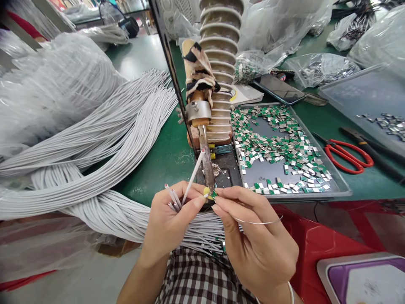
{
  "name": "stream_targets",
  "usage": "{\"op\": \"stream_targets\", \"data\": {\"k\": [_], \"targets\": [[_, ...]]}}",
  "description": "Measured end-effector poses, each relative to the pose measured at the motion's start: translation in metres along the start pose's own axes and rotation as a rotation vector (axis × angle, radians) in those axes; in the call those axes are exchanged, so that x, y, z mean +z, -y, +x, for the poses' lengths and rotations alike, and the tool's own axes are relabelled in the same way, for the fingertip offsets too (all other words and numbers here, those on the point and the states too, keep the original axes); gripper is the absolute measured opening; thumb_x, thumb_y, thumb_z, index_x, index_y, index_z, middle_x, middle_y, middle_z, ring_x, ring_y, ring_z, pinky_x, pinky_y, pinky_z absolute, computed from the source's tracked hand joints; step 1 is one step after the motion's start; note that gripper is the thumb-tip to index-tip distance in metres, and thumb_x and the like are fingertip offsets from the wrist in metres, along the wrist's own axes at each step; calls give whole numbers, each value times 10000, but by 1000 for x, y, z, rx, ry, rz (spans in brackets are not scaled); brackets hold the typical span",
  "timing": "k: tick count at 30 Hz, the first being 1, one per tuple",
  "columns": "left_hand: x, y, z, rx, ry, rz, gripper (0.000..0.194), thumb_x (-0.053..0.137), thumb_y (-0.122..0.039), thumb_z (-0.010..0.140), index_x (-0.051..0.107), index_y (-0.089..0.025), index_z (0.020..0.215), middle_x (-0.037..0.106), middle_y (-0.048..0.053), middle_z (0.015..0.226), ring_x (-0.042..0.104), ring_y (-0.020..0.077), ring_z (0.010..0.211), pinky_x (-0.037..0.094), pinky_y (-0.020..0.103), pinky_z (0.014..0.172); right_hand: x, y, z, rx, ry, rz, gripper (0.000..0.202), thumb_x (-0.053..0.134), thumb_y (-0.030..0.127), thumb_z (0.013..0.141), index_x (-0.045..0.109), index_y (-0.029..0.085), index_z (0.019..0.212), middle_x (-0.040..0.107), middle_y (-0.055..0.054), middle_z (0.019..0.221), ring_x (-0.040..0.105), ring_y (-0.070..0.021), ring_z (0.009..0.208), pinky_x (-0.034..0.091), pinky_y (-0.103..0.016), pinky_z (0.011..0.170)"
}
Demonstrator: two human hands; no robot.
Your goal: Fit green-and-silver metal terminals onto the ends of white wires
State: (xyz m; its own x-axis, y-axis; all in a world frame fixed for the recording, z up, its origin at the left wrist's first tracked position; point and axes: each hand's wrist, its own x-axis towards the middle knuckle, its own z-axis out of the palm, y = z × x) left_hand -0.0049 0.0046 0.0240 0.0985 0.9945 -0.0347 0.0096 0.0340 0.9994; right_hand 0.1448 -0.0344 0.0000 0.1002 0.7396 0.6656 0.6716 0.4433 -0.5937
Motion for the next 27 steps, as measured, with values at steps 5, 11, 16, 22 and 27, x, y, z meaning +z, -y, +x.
{"op": "stream_targets", "data": {"k": [5, 11, 16, 22, 27], "targets": [[0, 5, -3, -1, 4, 27, 147, 636, -157, 808, 678, -183, 670, 784, 41, 750, 590, 139, 564, 421, 236, 482, -2, -2, 4, 76, 33, 135, 237, 609, 72, 902, 704, 267, 999, 740, -20, 927, 727, -207, 862, 579, -366, 755], [-6, 8, 0, 142, 115, 139, 156, 661, -109, 841, 687, -174, 702, 755, 52, 855, 647, 154, 720, 491, 241, 643, 4, -1, 9, 223, 145, 48, 155, 590, 190, 962, 656, 241, 831, 669, 25, 689, 621, -125, 597, 501, -271, 594], [-8, 9, 2, -22, 227, 92, 187, 645, -128, 837, 646, -176, 657, 727, 24, 755, 608, 141, 657, 477, 238, 625, 5, -3, 10, 192, 166, 78, 121, 630, 170, 934, 700, 252, 879, 729, 26, 754, 651, -122, 618, 525, -255, 602], [-5, 6, 3, -60, 185, -50, 171, 653, -146, 786, 647, -171, 617, 747, 51, 772, 663, 162, 681, 504, 229, 577, 4, -3, 6, 249, 146, 110, 179, 589, 189, 965, 735, 267, 898, 763, 20, 783, 689, -127, 592, 558, -244, 559], [-5, 4, 8, -54, 151, -78, 167, 665, -147, 769, 650, -168, 604, 743, 50, 788, 624, 132, 630, 471, 216, 523, 10, -3, -6, 173, -36, -2, 227, 588, 119, 957, 732, 270, 1047, 797, -8, 950, 776, -175, 831, 629, -292, 746]]}}
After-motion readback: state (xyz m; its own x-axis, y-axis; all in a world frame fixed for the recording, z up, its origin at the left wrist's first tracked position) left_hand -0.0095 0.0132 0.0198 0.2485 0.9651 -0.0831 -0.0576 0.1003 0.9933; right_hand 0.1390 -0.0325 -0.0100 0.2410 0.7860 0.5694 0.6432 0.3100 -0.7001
